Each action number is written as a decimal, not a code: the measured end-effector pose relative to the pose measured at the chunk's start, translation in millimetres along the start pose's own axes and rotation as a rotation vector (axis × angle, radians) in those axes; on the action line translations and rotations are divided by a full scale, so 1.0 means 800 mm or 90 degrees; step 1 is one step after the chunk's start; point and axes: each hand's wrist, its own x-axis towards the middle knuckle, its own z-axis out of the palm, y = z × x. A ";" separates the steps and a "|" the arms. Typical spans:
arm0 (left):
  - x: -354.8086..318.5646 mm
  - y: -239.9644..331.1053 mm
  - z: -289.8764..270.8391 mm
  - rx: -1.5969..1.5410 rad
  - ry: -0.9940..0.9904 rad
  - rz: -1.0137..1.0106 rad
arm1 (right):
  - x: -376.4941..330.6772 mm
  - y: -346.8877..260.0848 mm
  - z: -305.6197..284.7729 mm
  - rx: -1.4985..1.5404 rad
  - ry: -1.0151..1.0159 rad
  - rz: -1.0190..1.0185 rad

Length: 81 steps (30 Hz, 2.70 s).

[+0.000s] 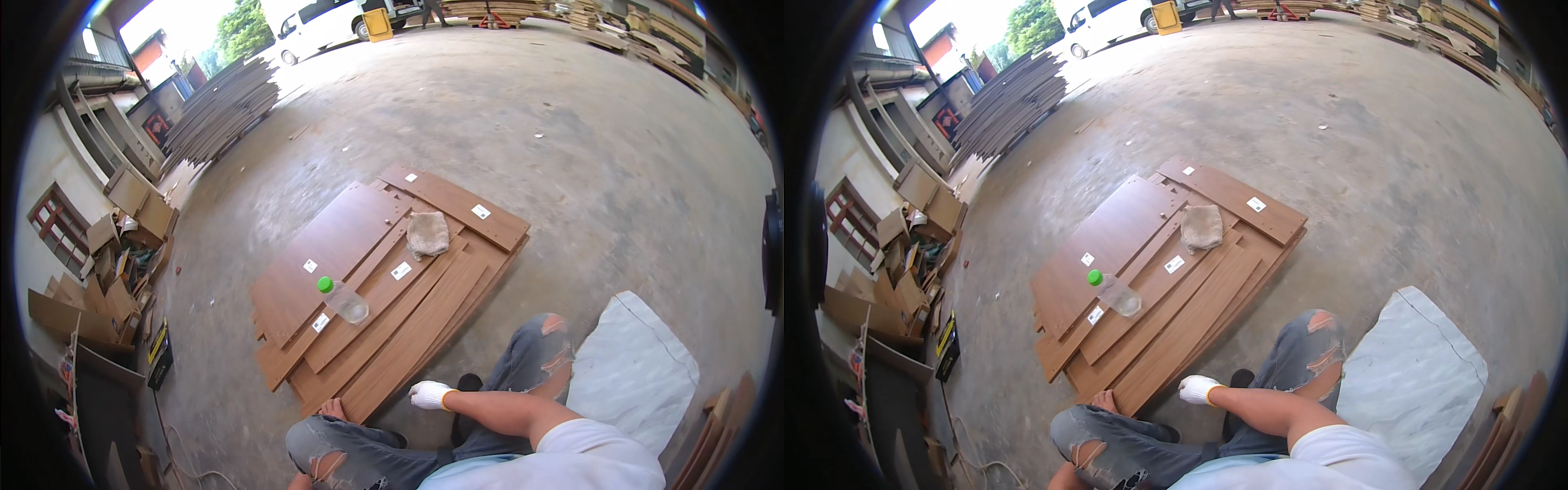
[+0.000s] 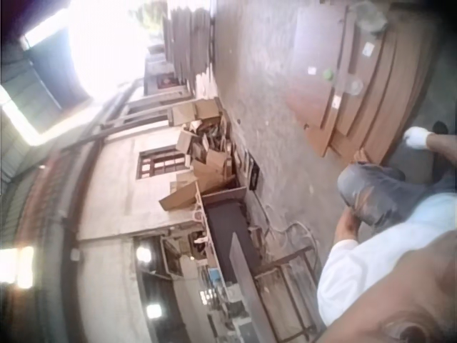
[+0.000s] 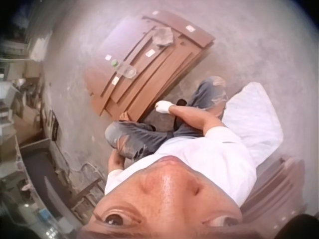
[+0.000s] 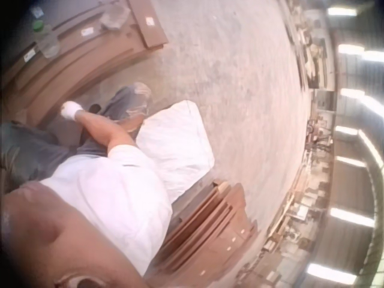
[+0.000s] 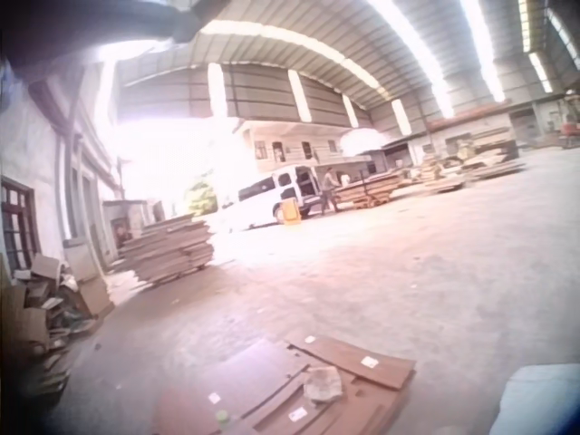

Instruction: The person wipes wooden planks with a cloth, pours liquid from a bottle onto the cloth, and scrapes the edges of the planks with a utility knife. The person then stacks the cleaned planks.

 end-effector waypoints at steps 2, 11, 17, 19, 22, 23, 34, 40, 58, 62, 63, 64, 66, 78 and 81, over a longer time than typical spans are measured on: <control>0.008 -0.006 0.007 -0.009 0.019 -0.025 | 0.009 0.015 0.005 0.019 0.044 -0.013; 0.039 -0.052 -0.066 -0.033 -0.046 0.055 | 0.044 0.007 -0.006 0.810 -0.116 0.091; 0.066 -0.017 -0.259 0.003 -0.110 0.096 | 0.027 -0.042 -0.017 0.894 -0.022 0.055; 0.076 0.018 -0.311 0.009 -0.110 0.105 | 0.040 -0.041 -0.024 1.087 -0.028 -0.003; 0.066 0.056 -0.354 0.023 -0.113 0.104 | 0.047 -0.044 -0.041 1.243 -0.133 -0.264; 0.059 0.066 -0.365 0.034 -0.114 0.100 | 0.047 -0.051 -0.046 1.251 -0.119 -0.278; -0.010 0.084 -0.402 0.034 -0.076 0.078 | -0.015 -0.094 -0.052 1.341 -0.154 -0.307; -0.029 0.118 -0.438 -0.121 -0.061 0.039 | -0.077 -0.114 -0.108 1.210 -0.163 -0.448; 0.152 0.408 -0.279 -0.598 -0.277 0.284 | -0.201 -0.008 -0.240 1.016 0.419 -0.554; 0.164 0.436 -0.253 -0.573 -0.324 0.374 | -0.211 0.025 -0.230 0.960 0.580 -0.528; 0.164 0.446 -0.249 -0.559 -0.323 0.403 | -0.215 0.032 -0.227 0.968 0.600 -0.504; 0.166 0.454 -0.246 -0.532 -0.342 0.439 | -0.220 0.040 -0.228 0.954 0.643 -0.505; 0.166 0.465 -0.234 -0.492 -0.327 0.507 | -0.237 0.038 -0.229 0.922 0.717 -0.504; 0.132 0.539 -0.215 -0.635 -0.488 0.751 | -0.381 0.063 -0.197 0.792 1.014 -0.392; 0.127 0.553 -0.206 -0.679 -0.538 0.797 | -0.403 0.041 -0.184 0.771 1.033 -0.359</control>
